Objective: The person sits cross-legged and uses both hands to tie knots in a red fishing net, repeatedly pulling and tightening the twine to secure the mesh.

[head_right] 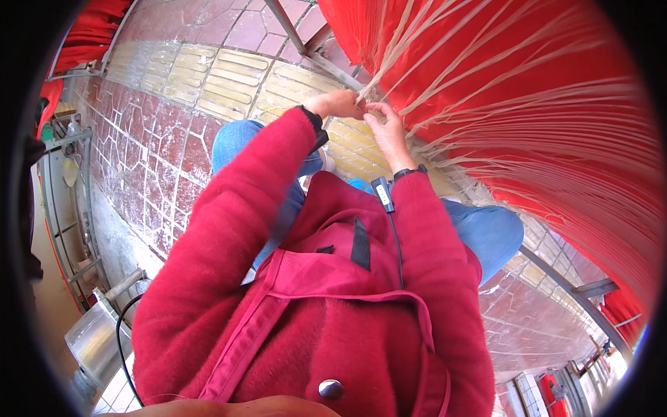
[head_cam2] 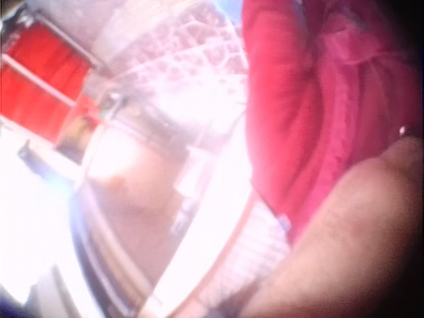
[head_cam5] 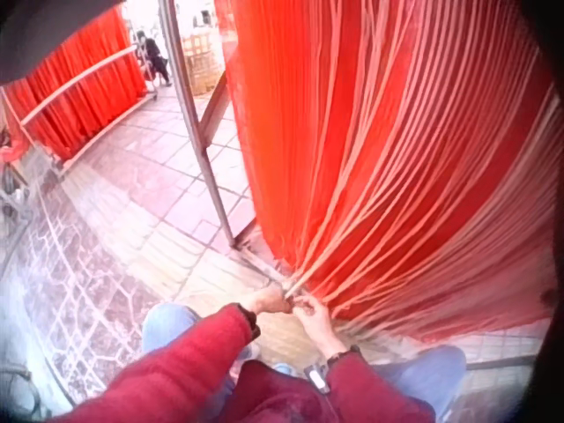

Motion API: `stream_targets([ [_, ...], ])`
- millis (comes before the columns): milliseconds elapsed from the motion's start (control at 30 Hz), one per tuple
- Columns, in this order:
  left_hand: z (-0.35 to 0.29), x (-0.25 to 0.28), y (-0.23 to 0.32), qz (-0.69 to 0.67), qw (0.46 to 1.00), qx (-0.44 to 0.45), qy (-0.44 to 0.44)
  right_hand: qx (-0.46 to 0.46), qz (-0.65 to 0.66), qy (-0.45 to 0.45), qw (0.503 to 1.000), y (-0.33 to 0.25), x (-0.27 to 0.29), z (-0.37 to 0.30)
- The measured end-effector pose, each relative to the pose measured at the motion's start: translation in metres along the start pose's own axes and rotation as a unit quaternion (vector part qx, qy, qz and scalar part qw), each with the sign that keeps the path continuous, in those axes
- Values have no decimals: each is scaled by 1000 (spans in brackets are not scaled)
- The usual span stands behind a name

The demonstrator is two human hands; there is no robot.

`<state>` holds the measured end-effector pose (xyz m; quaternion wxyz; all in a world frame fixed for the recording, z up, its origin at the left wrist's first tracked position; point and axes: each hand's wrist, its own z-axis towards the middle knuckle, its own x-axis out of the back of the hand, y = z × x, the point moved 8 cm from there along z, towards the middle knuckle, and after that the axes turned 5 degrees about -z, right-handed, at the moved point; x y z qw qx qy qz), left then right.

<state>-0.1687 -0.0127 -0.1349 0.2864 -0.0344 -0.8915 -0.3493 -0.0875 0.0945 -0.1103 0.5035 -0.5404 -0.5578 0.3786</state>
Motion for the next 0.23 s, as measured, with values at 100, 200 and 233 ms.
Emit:
stream_targets([
  [100, -4, -30, 15, -87, 994, -54, 28, -43, 33, -13, 998, 31, 2, -1],
  [200, -4, -62, 11, -194, 980, 24, -22, -136, 145, -27, 980, 77, 6, -8],
  [233, -4, -68, 11, -187, 982, 25, -32, -185, 174, -22, 967, 96, 8, -10],
])
